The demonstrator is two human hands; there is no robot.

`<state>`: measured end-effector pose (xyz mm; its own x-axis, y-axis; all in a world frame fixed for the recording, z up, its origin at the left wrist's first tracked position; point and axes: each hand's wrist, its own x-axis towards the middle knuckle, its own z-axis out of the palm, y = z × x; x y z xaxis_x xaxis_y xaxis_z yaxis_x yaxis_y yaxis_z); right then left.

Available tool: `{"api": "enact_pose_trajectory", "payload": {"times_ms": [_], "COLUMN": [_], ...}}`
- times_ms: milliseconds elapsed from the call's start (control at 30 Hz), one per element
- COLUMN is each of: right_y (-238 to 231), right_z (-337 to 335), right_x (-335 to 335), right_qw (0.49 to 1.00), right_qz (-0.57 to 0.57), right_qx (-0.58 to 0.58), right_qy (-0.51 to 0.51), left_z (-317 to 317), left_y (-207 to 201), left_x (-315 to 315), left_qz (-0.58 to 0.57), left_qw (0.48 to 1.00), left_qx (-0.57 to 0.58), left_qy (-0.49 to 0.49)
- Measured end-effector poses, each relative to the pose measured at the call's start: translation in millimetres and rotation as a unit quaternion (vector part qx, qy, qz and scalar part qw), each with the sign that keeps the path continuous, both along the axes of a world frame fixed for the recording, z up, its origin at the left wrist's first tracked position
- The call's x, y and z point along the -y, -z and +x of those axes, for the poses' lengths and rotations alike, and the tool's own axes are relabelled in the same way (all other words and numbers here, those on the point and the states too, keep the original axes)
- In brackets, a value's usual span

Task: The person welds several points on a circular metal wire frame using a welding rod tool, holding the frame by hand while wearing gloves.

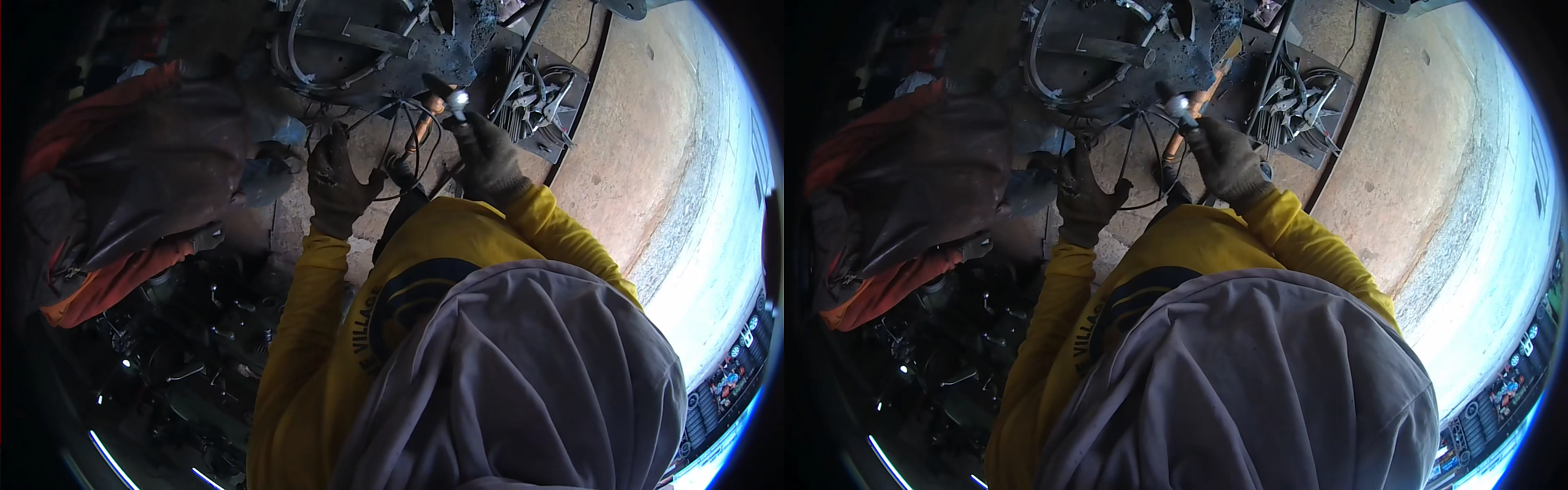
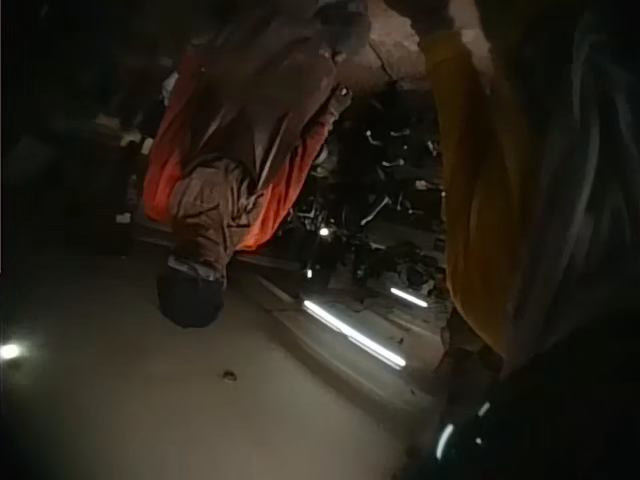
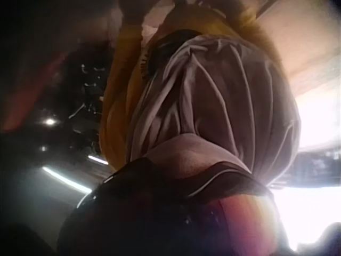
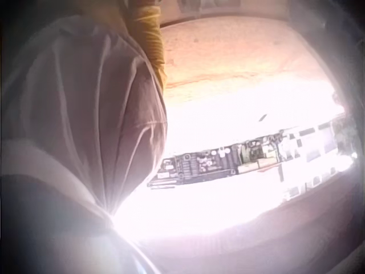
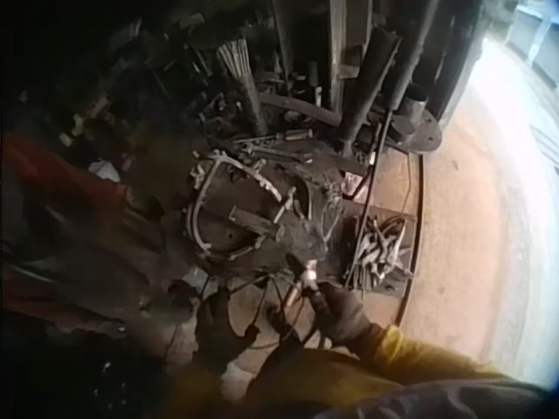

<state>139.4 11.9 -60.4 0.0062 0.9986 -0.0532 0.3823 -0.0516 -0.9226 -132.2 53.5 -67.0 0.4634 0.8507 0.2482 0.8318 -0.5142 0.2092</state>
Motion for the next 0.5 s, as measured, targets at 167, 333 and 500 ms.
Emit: {"api": "enact_pose_trajectory", "payload": {"times_ms": [167,333,500], "right_y": [2,-10,-70], "right_z": [28,35,25], "right_x": [4,16,35], "right_qw": [0.933,0.964,0.94], "right_qz": [-0.103,0.012,0.065], "right_qx": [-0.327,-0.236,-0.322], "right_qy": [0.113,0.119,0.086], "left_z": [-1,5,-6], "left_y": [13,5,10], "left_x": [6,4,-3], "left_qz": [-0.005,0.052,0.072], "left_qw": [0.997,0.996,0.994], "left_qx": [0.071,0.076,0.082], "left_qy": [0.008,0.015,0.009]}}
